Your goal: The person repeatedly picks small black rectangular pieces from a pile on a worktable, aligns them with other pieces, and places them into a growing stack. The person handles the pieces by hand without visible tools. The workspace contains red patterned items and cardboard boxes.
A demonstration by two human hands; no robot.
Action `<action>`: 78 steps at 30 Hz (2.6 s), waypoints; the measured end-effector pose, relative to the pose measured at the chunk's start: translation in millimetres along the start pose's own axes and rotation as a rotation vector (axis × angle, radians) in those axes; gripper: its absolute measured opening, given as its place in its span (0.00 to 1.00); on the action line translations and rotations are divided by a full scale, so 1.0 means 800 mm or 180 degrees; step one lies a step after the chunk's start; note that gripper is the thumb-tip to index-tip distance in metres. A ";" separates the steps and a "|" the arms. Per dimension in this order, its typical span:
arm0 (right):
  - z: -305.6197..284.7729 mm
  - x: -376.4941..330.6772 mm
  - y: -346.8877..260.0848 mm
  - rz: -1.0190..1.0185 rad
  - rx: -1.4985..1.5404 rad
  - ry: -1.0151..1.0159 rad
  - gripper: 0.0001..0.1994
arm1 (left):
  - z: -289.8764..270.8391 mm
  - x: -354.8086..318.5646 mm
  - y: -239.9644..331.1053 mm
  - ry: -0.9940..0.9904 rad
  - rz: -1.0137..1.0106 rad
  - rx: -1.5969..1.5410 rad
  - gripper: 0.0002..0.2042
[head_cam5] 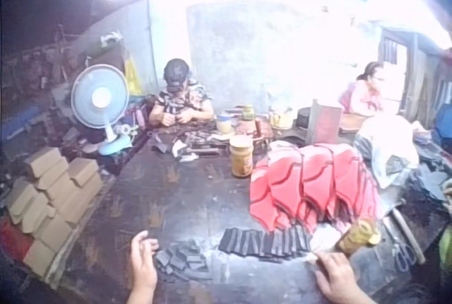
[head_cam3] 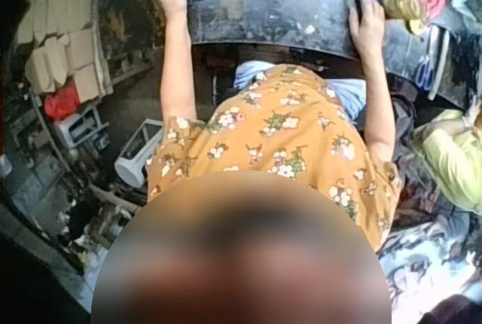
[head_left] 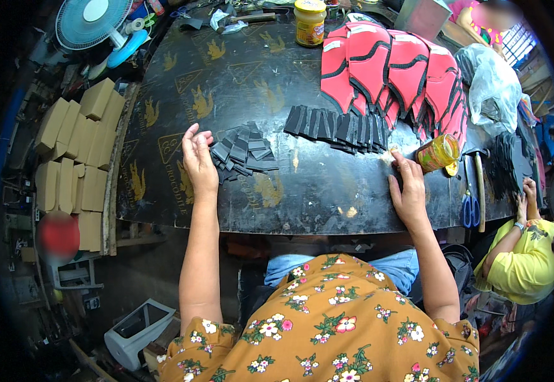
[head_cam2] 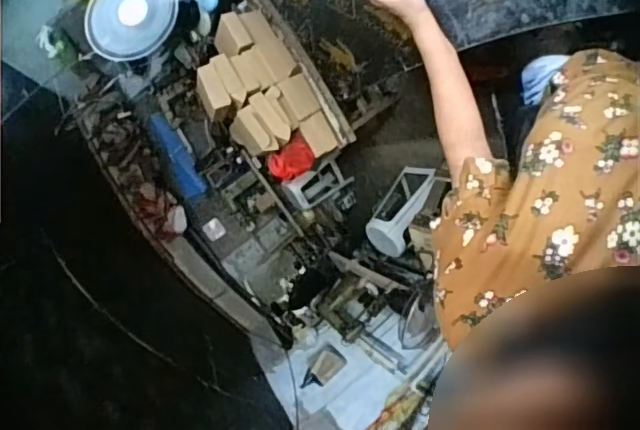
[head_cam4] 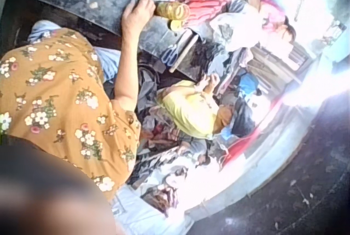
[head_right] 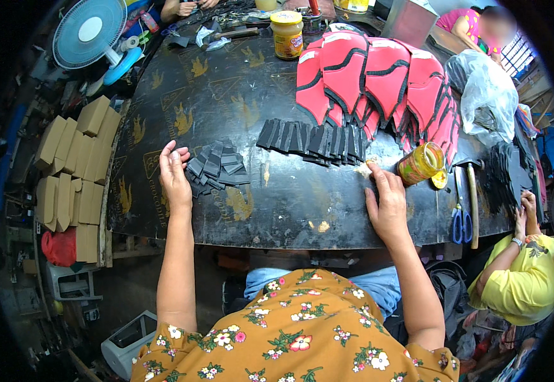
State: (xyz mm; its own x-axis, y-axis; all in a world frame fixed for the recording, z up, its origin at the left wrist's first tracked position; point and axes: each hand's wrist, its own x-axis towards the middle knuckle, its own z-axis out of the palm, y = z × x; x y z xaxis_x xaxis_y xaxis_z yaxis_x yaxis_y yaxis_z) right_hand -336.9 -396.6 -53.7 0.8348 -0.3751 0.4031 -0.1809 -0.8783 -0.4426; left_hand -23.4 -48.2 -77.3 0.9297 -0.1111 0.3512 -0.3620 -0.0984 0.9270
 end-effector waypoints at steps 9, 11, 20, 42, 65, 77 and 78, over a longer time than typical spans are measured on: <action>-0.001 -0.002 -0.001 -0.0061 -0.0129 0.0011 0.32 | -0.002 -0.003 0.003 0.0007 0.0016 -0.0009 0.20; 0.000 -0.002 -0.001 -0.0052 -0.0143 0.0015 0.32 | -0.002 -0.003 0.004 0.0015 -0.0050 -0.0039 0.20; -0.002 -0.002 -0.002 0.0070 0.0024 -0.0054 0.32 | -0.002 -0.004 -0.002 -0.0005 0.0069 0.0092 0.21; -0.003 -0.002 -0.003 0.0000 -0.0108 -0.0031 0.32 | -0.001 -0.002 -0.005 0.0018 -0.0039 0.0171 0.21; -0.002 0.004 -0.005 -0.0051 -0.0053 0.0019 0.32 | -0.001 -0.004 -0.003 -0.0030 0.0051 0.0121 0.22; 0.000 0.000 0.001 0.0081 0.0062 -0.0037 0.31 | -0.002 -0.002 -0.007 0.0113 0.0016 0.0084 0.21; 0.001 0.000 0.001 0.0052 0.0034 -0.0012 0.31 | -0.003 -0.002 -0.009 0.0105 0.0039 0.0125 0.21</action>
State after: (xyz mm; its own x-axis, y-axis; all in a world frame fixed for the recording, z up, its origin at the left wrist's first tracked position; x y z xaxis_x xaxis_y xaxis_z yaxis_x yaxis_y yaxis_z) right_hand -336.5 -397.4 -54.8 0.8336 -0.3884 0.3927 -0.1890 -0.8687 -0.4579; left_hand -21.8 -45.2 -84.5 0.9267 -0.0798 0.3671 -0.3750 -0.1362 0.9170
